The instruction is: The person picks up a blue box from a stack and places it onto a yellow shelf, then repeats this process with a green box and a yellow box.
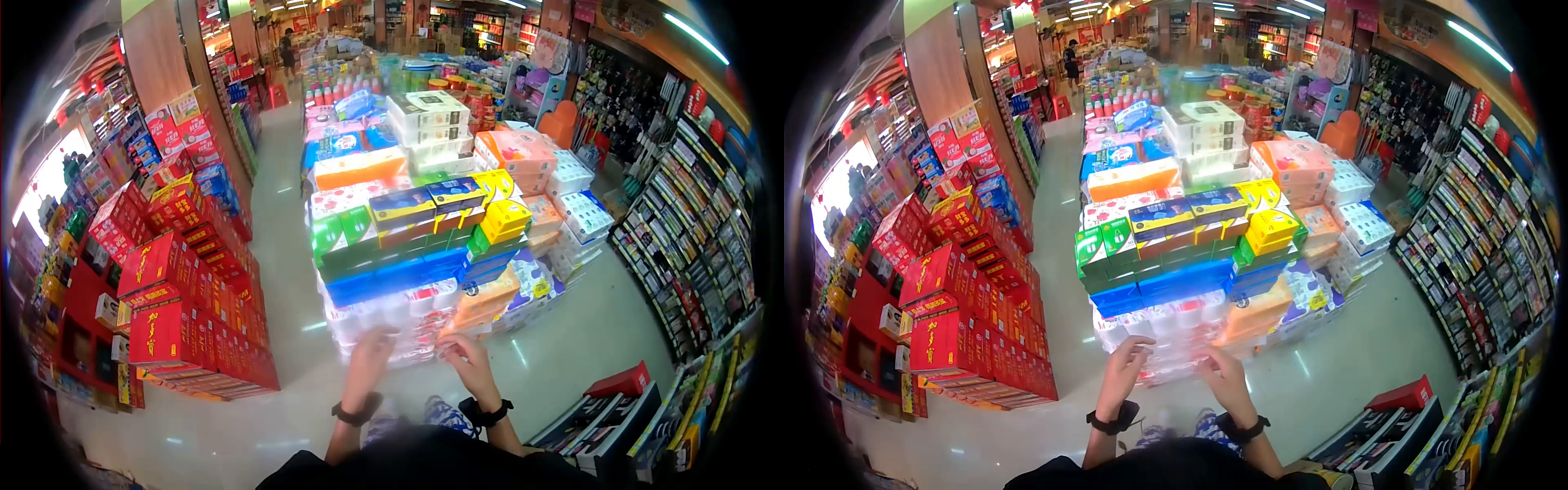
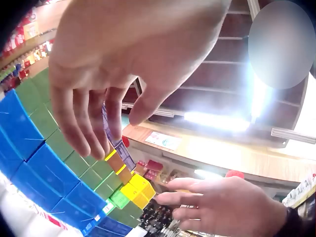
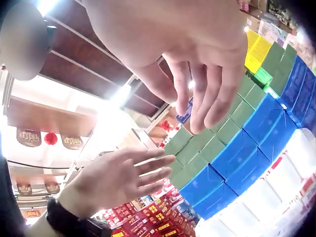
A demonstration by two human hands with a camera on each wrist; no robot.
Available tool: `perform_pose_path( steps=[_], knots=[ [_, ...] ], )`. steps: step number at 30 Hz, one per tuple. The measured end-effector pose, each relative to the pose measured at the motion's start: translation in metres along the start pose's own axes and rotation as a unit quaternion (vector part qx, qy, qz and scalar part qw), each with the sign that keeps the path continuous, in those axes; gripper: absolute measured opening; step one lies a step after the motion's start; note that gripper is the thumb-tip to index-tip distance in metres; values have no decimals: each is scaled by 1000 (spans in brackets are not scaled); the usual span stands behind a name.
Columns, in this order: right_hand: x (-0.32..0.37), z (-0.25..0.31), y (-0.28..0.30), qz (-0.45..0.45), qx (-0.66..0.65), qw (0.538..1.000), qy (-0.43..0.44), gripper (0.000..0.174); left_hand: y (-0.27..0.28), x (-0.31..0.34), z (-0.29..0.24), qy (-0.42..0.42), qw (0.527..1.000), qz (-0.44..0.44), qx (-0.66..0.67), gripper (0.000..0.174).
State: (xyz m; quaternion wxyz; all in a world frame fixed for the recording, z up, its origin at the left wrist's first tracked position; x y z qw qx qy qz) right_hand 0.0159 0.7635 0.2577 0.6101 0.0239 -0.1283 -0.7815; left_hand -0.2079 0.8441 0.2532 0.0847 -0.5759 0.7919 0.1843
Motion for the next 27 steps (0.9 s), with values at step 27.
perform_pose_path(
  steps=[27],
  knots=[
    [-225,93,35,214,-79,959,168,35,-24,-192,-42,-39,947,-282,-146,35]
  ],
)
Point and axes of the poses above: each hand's wrist, its own x-axis away from the middle knuckle, its own y-axis out of the back of the hand, z = x × y, the point moved 9 cm from there along -x, towards the middle knuckle, and after that the axes turned 15 degrees about -y, right-handed, at the moved point
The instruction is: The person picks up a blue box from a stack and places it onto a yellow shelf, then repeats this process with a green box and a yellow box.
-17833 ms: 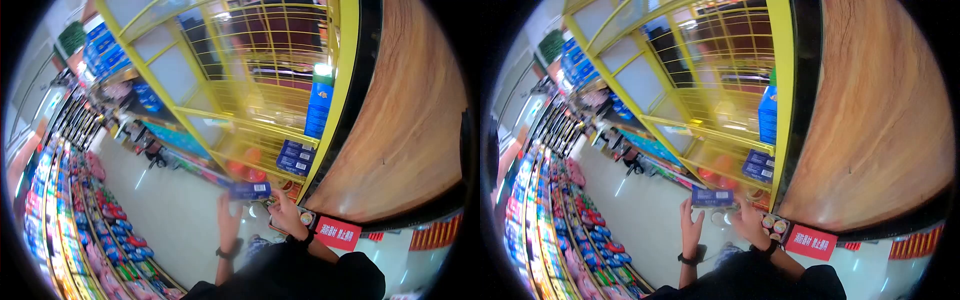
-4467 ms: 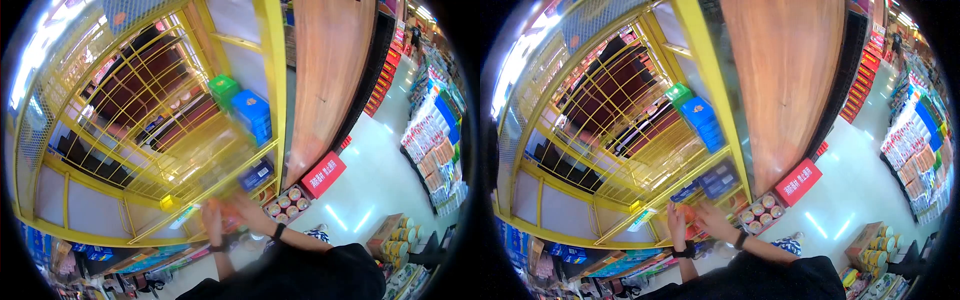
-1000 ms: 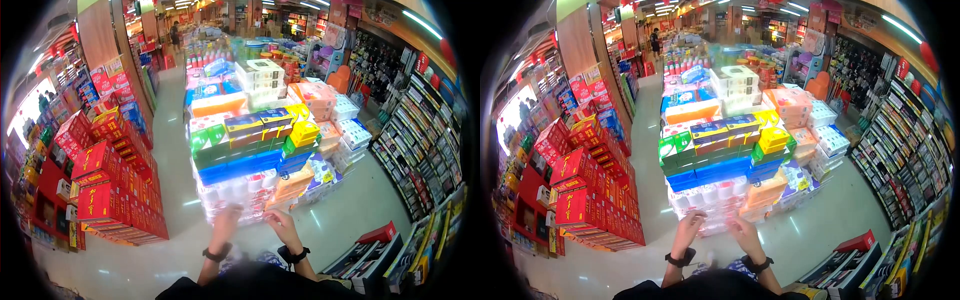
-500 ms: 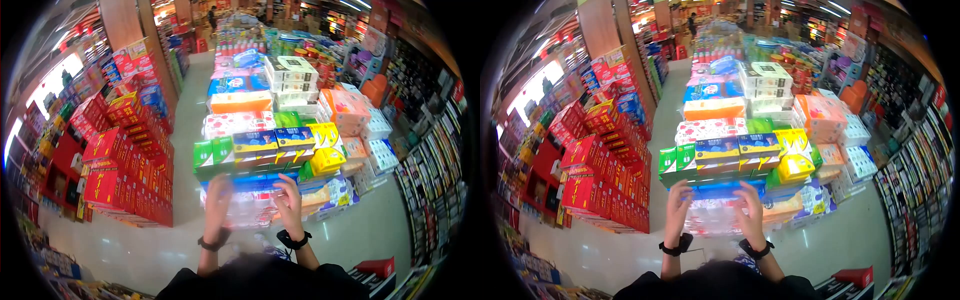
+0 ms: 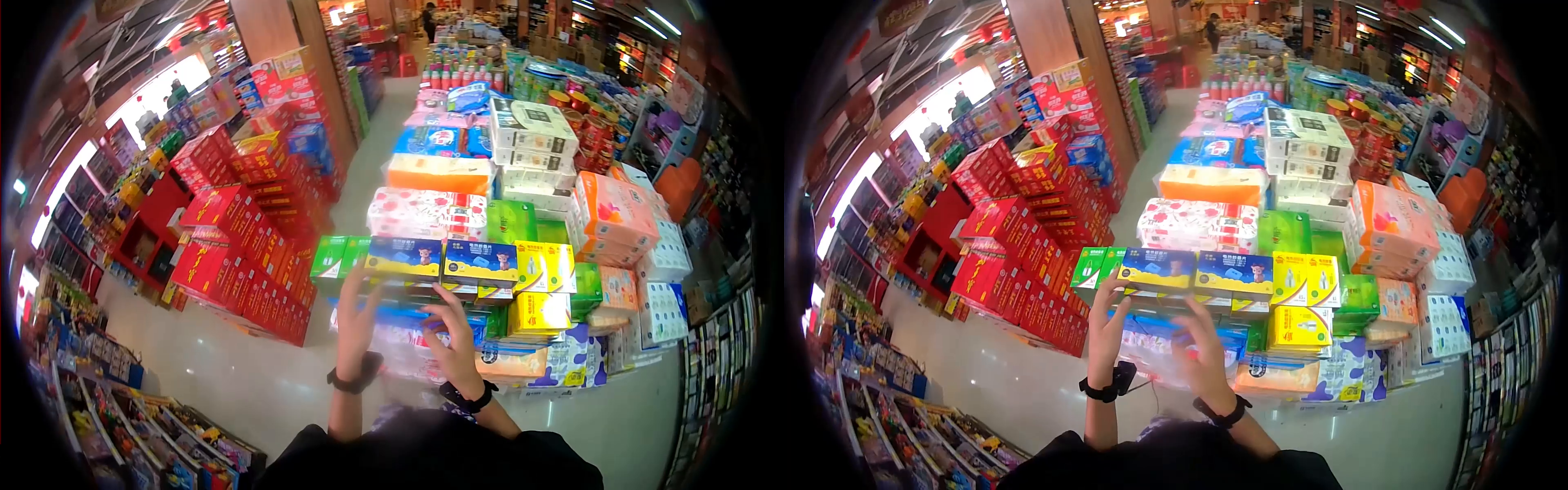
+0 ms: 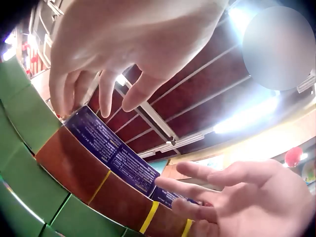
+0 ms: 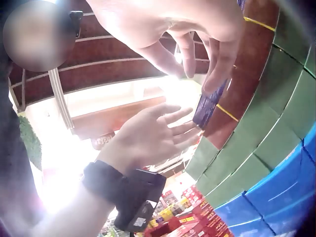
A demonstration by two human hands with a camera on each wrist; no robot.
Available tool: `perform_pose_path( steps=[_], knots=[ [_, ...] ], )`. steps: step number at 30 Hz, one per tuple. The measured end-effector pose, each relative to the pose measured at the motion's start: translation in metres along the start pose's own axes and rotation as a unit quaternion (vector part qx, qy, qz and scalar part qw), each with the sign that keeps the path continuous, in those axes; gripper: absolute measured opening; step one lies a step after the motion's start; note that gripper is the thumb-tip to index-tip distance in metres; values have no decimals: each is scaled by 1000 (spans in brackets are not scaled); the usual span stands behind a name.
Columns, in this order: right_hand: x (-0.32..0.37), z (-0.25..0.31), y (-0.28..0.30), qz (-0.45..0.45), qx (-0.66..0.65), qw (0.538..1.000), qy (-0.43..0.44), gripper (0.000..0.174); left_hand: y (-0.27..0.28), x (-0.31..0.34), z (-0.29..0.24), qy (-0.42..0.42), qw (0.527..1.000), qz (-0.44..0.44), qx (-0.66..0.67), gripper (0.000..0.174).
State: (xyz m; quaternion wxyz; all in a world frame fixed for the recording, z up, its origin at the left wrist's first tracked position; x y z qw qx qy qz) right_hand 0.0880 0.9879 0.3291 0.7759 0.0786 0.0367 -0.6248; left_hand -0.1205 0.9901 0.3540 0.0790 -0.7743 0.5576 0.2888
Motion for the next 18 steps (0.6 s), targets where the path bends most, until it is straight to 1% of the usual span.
perform_pose_path(
  steps=[2,5,8,9,12,15,18],
  knots=[
    [0,-1,-4,25,-23,999,0,35,-1,2,-7,-17,1000,0,-4,34],
    [1,-2,6,-34,-10,999,0,38,-1,6,1,-24,999,-17,-16,34],
    [-2,-8,11,-39,-9,999,-13,37,-3,5,-4,-29,998,-13,-59,34],
    [-3,-10,10,-32,-19,999,-23,36,-3,6,-1,-39,998,-18,-49,35],
    [-7,-12,7,-19,-2,1000,-3,37,1,9,7,-1,999,-19,-42,37],
    [-12,-9,1,14,-42,999,-25,37,9,18,-1,-42,992,-48,-110,37],
    [-11,0,-13,34,-62,997,-28,39,27,33,-10,-22,994,-89,-56,38]
  ],
)
Point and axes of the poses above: each hand's wrist, its own x-axis away from the middle knuckle, its own y-axis out of the back of the hand, z = x × y, the point moved 9 cm from there along -x, towards the middle knuckle, and after that the axes turned 15 degrees about -y, right-handed, at the moved point
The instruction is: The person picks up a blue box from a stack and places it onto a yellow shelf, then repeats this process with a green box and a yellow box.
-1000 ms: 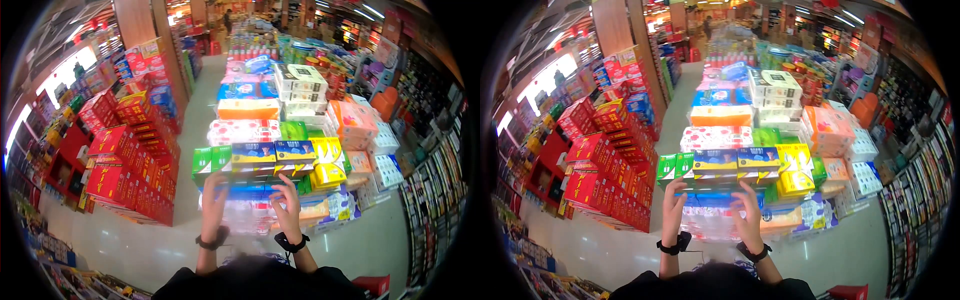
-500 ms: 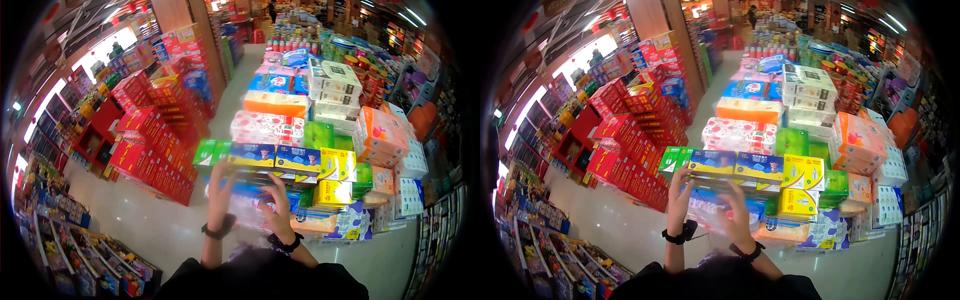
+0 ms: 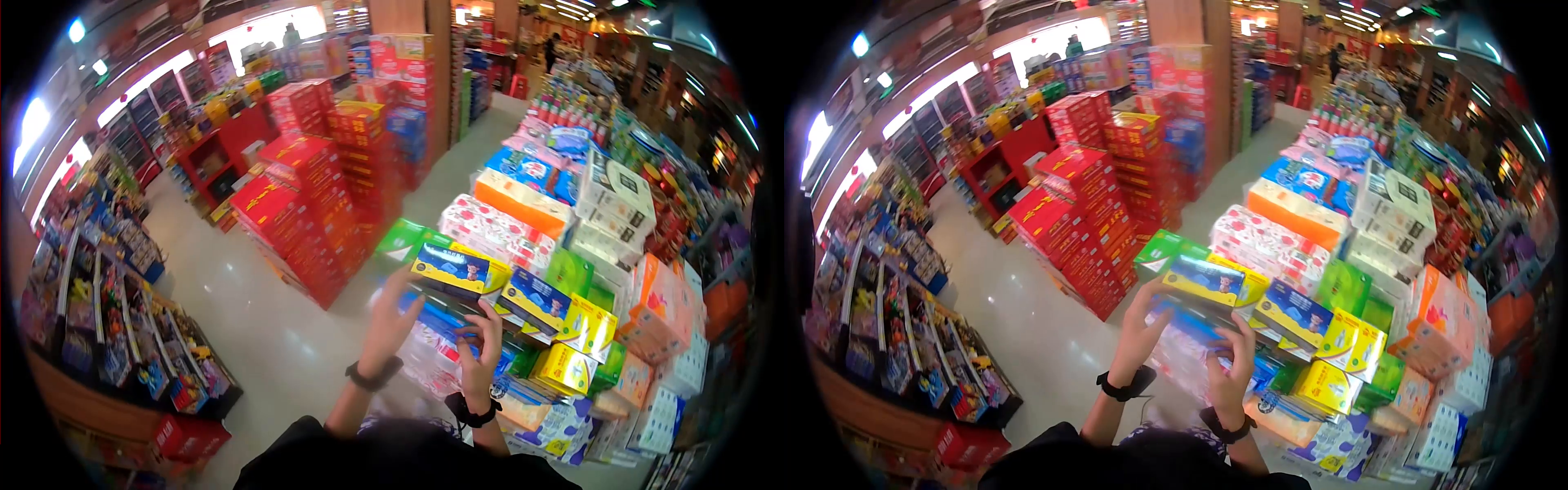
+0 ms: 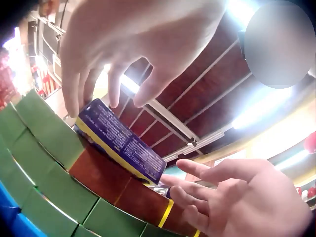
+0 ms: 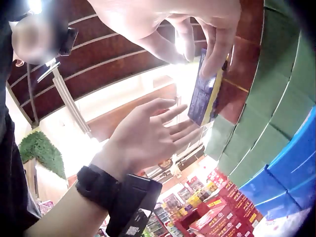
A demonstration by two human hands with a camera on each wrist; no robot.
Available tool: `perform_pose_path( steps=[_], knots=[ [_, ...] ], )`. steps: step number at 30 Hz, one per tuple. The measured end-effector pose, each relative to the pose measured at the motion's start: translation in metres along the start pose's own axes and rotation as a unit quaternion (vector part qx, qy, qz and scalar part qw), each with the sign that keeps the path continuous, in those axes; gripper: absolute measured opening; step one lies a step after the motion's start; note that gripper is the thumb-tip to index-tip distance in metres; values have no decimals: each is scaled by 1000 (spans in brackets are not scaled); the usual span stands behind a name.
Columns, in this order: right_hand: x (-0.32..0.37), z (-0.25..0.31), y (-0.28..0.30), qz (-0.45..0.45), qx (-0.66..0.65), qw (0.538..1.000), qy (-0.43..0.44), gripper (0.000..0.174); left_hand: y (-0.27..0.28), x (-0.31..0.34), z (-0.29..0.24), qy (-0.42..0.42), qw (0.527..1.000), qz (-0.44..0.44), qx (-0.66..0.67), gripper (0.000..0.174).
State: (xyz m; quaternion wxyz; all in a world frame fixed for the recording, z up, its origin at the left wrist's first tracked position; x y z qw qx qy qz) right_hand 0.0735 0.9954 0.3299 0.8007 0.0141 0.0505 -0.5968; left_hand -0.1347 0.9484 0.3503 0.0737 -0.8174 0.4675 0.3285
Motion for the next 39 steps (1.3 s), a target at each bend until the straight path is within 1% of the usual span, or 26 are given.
perform_pose_path(
  steps=[1,4,5,7,8,9,12,13,14,16,20,22,25,28,29,31,34,35,37,39],
  knots=[
    [0,-1,-7,17,-11,1000,21,50,10,6,2,20,1000,-18,12,40],
    [4,-13,-32,51,-98,994,-20,60,43,22,0,47,989,-106,91,40],
    [7,-17,-42,65,-97,993,-11,73,55,27,-4,48,987,-124,92,40],
    [17,-23,-63,78,-117,990,-28,80,77,39,-14,46,981,-161,98,39],
    [21,-25,-74,86,-126,988,-34,84,89,46,-14,51,980,-175,77,39],
    [26,-33,-87,111,-154,980,-65,87,102,56,-14,57,978,-191,56,39],
    [38,-51,-134,172,-131,971,-103,84,146,89,-12,51,968,-247,-5,42],
    [44,-58,-150,177,-124,971,-103,82,163,101,-14,49,962,-267,-16,42],
    [52,-56,-166,181,-124,970,-107,82,182,113,-16,48,956,-289,-29,43],
    [74,-51,-201,194,-121,966,-121,82,218,143,-25,44,951,-305,-29,45],
    [131,-32,-277,275,-65,953,-113,78,293,214,-40,50,935,-349,-39,46],
    [164,-38,-315,317,-35,942,-104,80,334,261,-39,66,924,-375,-42,45],
    [222,-55,-371,388,-8,914,-119,78,388,331,-58,89,898,-424,-78,42],
    [282,-67,-424,463,38,877,-121,77,436,405,-67,105,852,-499,-117,41],
    [302,-71,-441,495,34,857,-141,80,449,425,-78,109,839,-516,-132,41],
    [339,-78,-473,554,38,820,-140,79,474,461,-104,117,814,-545,-166,41],
    [399,-90,-517,630,46,762,-140,77,502,519,-139,119,762,-602,-206,41],
    [419,-93,-533,655,54,740,-142,76,510,539,-148,103,739,-633,-206,41],
    [460,-96,-564,704,67,693,-137,74,522,580,-164,111,688,-675,-241,40],
    [500,-98,-594,742,74,655,-123,73,541,613,-178,113,647,-704,-269,40]
  ],
)
Point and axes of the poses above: each hand's wrist, its own x-axis away from the middle knuckle, its own y-axis out of the back of the hand, z = x × y, the point moved 9 cm from there along -x, towards the middle knuckle, and after that the axes turned 15 degrees about -y, right-handed, at the moved point
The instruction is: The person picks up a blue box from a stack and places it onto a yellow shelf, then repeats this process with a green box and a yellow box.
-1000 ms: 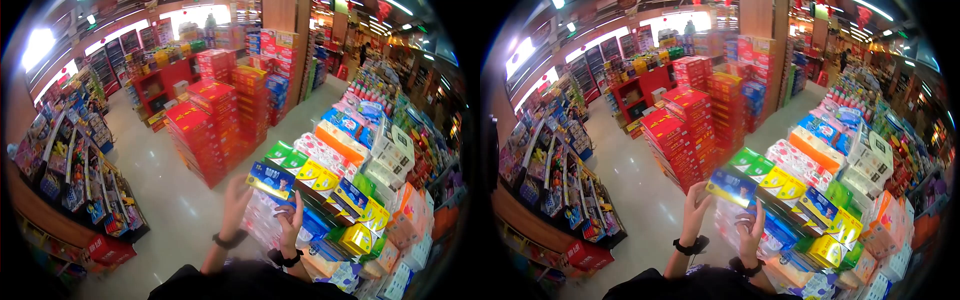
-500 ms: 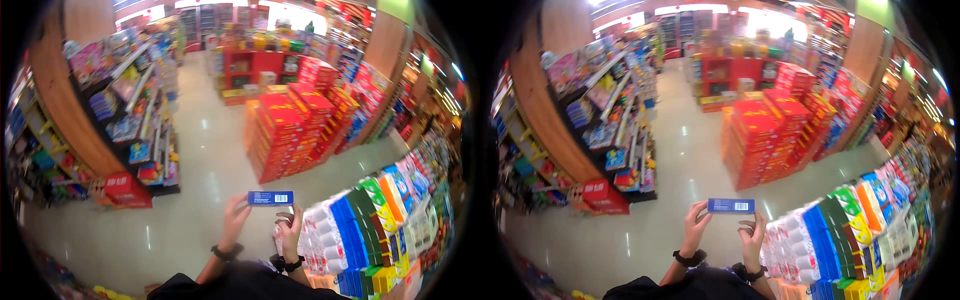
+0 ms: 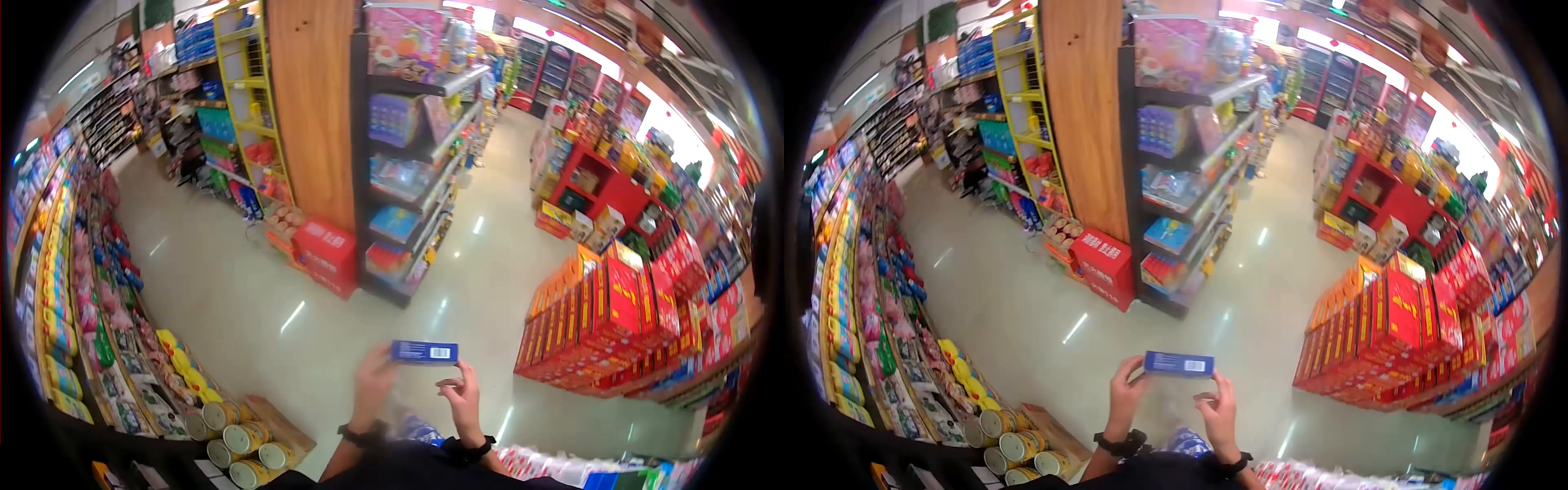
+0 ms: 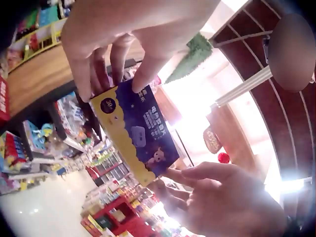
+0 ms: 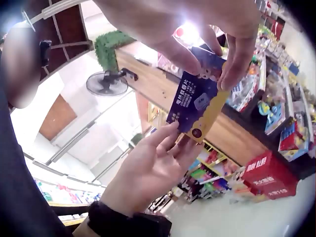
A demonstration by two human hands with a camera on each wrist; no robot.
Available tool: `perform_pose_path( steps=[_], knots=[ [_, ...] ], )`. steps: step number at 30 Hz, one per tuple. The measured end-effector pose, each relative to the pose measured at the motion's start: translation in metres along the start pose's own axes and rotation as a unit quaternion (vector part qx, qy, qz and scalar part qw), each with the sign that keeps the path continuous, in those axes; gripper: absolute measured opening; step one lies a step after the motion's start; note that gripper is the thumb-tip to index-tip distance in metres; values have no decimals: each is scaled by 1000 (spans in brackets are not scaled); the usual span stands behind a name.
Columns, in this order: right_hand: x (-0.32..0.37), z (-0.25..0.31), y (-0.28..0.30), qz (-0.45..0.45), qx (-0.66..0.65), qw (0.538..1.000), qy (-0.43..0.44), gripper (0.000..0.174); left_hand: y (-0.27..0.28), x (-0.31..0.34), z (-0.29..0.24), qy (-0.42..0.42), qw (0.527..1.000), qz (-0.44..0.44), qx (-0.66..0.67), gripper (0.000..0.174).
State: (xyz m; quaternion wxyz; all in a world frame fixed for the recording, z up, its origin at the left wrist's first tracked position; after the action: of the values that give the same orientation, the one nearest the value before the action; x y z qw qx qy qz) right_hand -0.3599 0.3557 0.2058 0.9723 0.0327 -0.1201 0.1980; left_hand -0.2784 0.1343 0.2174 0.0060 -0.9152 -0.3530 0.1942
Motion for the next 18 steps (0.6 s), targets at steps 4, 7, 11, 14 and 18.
perform_pose_path(
  steps=[4,7,11,14,18],
  knots=[
    [-69,12,-69,76,50,996,11,70,61,-44,19,-23,996,-72,-42,39],
    [-120,28,-118,116,31,993,6,71,93,-89,30,-39,993,-91,-65,40],
    [-188,48,-178,152,-2,988,13,73,127,-170,24,-40,991,-92,-90,41],
    [-239,70,-224,187,-9,981,40,71,159,-215,28,-46,986,-112,-118,42],
    [-291,83,-303,264,14,964,37,72,213,-250,37,-65,974,-170,-136,40]
  ],
)
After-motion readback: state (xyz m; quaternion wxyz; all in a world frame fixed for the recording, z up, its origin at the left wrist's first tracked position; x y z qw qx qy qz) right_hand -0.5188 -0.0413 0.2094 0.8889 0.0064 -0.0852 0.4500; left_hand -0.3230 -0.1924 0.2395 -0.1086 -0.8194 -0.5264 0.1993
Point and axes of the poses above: each hand's wrist, its own x-axis away from the middle knuckle, its own y-axis out of the back of the hand, z = x × y, the point moved 9 cm from there along -x, towards the middle knuckle, and after that the axes turned 15 degrees about -y, right-handed, at the moved point
